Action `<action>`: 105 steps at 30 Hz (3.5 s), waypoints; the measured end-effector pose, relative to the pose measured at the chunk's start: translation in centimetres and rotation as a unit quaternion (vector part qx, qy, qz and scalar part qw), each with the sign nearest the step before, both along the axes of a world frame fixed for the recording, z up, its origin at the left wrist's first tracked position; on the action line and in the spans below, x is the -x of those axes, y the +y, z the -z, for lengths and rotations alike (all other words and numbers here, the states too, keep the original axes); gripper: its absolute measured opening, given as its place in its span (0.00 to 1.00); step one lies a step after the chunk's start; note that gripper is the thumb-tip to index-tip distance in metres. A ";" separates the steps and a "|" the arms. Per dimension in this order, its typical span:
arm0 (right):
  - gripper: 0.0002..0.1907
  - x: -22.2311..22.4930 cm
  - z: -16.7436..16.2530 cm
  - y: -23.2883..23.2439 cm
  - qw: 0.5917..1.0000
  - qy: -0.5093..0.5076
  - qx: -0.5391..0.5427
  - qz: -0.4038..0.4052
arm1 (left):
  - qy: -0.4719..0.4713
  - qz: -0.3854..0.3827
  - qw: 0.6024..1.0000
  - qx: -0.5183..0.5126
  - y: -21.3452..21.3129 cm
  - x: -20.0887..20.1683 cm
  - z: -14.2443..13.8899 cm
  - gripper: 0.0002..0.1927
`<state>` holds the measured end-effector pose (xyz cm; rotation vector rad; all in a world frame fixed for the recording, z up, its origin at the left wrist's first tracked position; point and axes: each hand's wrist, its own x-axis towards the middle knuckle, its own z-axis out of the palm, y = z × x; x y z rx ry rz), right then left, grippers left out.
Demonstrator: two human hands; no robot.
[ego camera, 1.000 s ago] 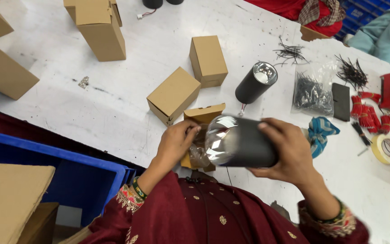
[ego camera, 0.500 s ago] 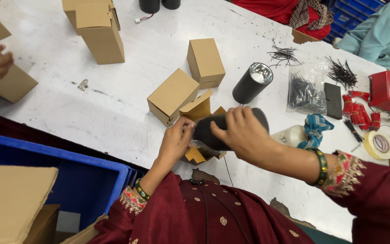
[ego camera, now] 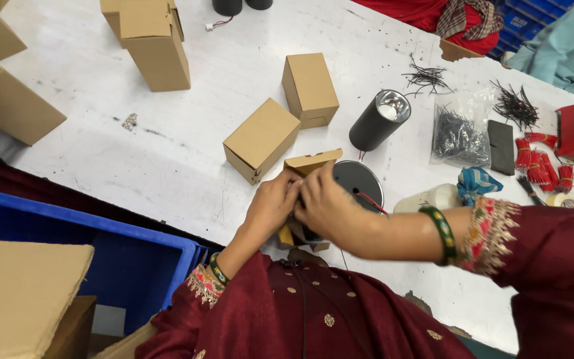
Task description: The person places cylindrical black objects into small cardboard boxes, wraps them in plastic, and closes the boxes. The person repeats this process for multiple items on a white table.
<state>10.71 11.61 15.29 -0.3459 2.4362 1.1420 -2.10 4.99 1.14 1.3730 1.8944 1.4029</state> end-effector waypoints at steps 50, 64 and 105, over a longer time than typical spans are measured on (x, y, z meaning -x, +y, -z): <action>0.15 -10.9 14.1 6.2 0.458 0.404 0.658 0.440 | 0.241 0.223 0.944 -0.024 0.9 -4.5 -2.4 0.16; 0.10 -12.6 16.8 6.8 0.230 0.410 0.783 0.406 | 0.284 0.210 0.935 0.023 3.9 -4.8 0.0 0.10; 0.07 -6.0 13.3 8.6 0.521 0.543 0.589 0.294 | 0.509 0.055 0.857 0.063 9.2 -3.3 2.3 0.06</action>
